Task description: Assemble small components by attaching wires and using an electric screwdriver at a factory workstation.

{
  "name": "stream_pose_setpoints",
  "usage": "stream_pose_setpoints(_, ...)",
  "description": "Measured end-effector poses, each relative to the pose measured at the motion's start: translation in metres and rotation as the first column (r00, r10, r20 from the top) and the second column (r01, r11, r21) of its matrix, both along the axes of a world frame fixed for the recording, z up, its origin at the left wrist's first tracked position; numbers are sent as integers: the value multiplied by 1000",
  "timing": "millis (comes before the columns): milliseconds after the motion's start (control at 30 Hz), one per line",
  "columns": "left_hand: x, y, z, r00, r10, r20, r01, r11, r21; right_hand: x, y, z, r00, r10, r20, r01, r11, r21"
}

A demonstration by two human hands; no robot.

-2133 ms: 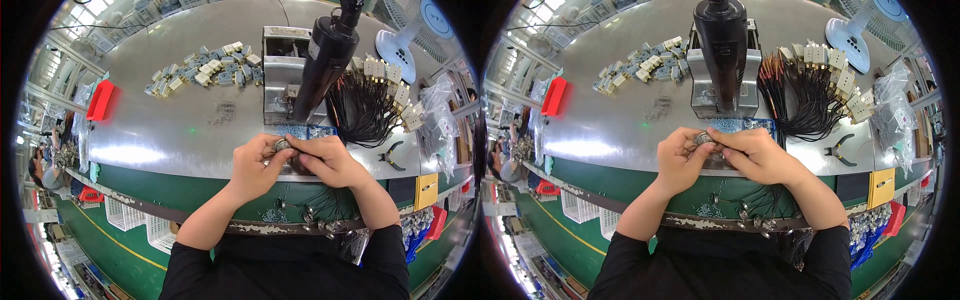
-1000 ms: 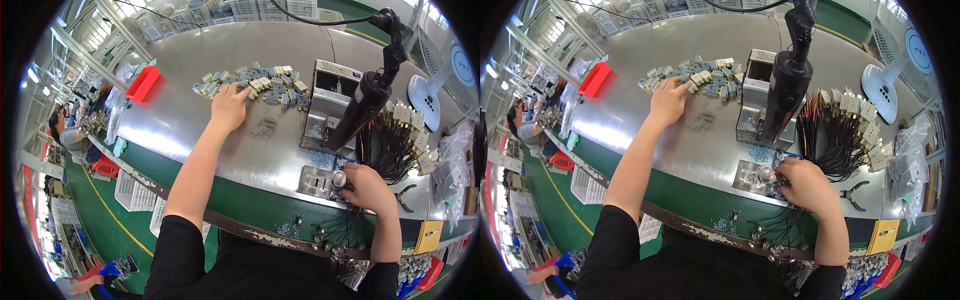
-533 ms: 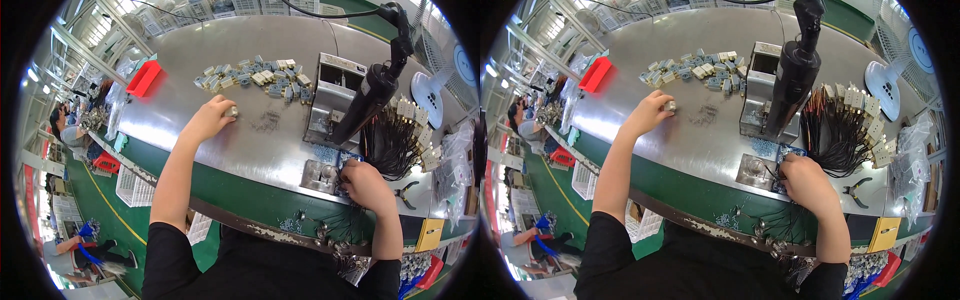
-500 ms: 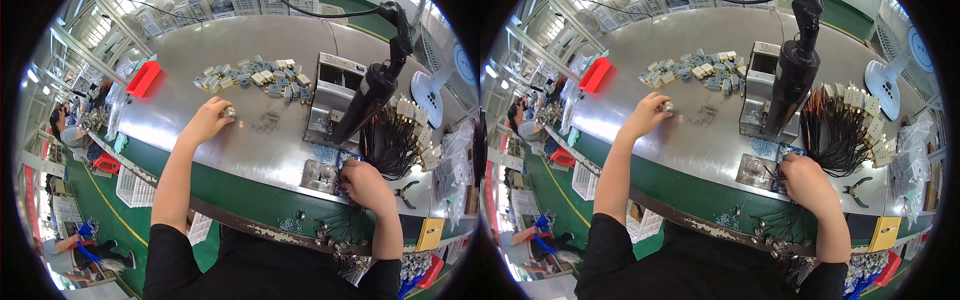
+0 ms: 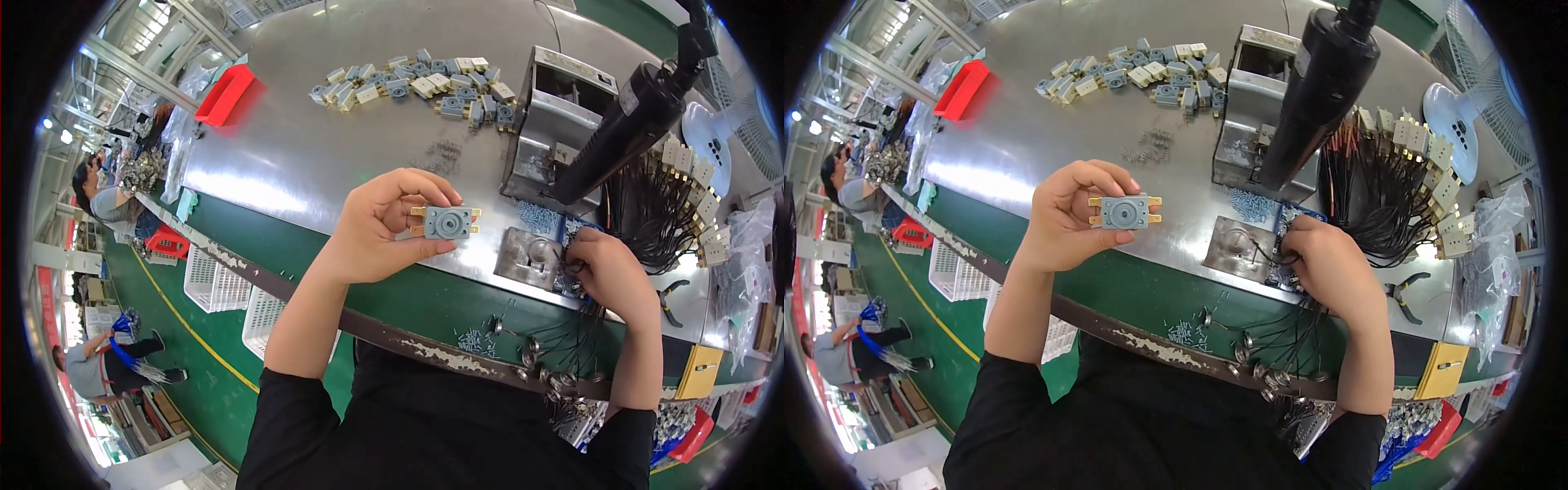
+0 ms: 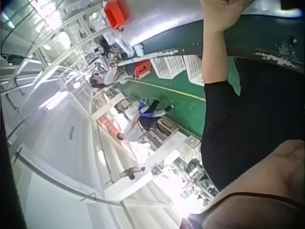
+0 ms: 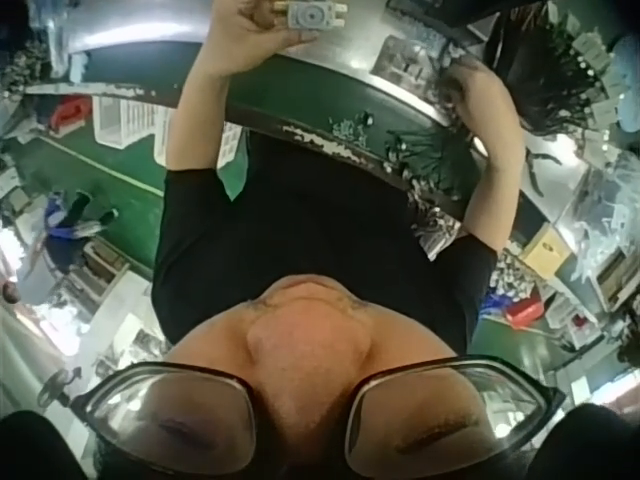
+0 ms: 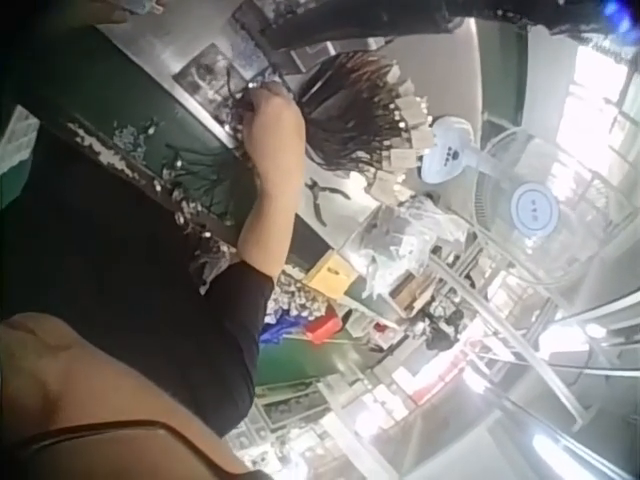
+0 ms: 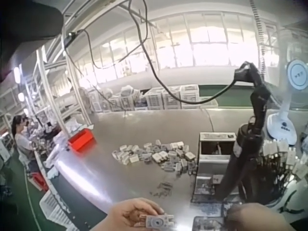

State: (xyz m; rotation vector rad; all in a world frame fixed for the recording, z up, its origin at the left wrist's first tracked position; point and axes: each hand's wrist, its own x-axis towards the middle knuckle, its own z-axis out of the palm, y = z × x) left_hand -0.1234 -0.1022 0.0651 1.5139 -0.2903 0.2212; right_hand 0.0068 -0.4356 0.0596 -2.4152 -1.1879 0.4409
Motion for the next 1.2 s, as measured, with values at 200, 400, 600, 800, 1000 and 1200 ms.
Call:
stream_pose_setpoints(200, 15, -17, -7, 999, -37, -22, 38, 999, 16, 8, -6, -8, 998, -26, -62, 29, 998, 60)
stream_pose_setpoints(400, 33, -63, -24, 996, 11, -87, 18, 946, 325, 12, -4, 16, 996, -34, -79, 51, 974, 222)
stream_pose_setpoints(600, 47, -90, -59, 976, -70, 206, -63, 815, 576, 11, -5, 19, 965, -51, -259, 132, 943, 306)
stream_pose_setpoints(800, 42, -88, -71, 961, -8, 277, -131, 868, 480, 9, -8, 25, 985, -57, -166, 121, 906, 405)
stream_pose_setpoints(1000, 48, -65, -60, 923, 230, 308, -366, 771, 521, 11, -7, 26, 988, -86, -125, 132, 897, 422)
stream_pose_setpoints(1200, 71, -59, -66, 936, 130, 328, -352, 404, 845, 8, -5, 26, 980, -51, -190, 123, 914, 387)
